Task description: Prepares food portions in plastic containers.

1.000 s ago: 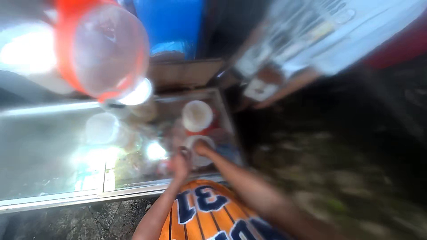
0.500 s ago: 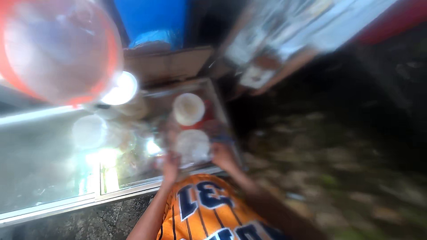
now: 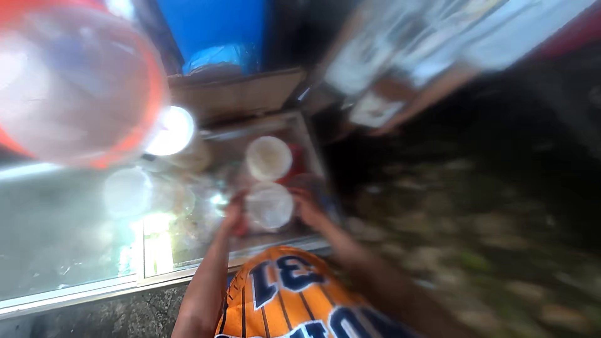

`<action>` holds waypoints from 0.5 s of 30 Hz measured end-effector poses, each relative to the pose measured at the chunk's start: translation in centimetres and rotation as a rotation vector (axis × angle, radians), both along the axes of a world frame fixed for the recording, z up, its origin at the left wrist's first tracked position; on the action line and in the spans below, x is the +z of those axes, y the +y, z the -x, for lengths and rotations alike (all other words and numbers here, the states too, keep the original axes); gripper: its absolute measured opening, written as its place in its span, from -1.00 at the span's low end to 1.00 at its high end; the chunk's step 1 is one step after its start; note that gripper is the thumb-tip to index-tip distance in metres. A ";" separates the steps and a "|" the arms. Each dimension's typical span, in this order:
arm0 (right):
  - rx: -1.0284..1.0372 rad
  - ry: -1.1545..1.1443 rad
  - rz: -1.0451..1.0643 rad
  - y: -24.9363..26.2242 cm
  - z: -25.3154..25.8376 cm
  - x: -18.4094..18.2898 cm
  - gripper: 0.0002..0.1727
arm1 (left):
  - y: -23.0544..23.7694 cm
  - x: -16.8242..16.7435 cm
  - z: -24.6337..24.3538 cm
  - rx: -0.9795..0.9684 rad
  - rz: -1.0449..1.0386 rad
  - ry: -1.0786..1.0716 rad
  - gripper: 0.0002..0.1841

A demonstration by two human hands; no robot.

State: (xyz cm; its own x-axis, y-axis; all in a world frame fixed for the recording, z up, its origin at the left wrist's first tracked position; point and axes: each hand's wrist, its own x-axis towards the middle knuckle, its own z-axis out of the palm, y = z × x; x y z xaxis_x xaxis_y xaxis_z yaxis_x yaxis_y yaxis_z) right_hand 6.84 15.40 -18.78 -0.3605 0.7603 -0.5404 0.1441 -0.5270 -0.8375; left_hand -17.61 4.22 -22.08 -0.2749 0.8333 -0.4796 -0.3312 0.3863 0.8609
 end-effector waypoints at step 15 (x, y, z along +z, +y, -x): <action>0.227 -0.361 0.202 1.9 2.9 0.6 -0.49 | 3.7 -0.3 -2.3 0.040 0.190 0.131 -0.80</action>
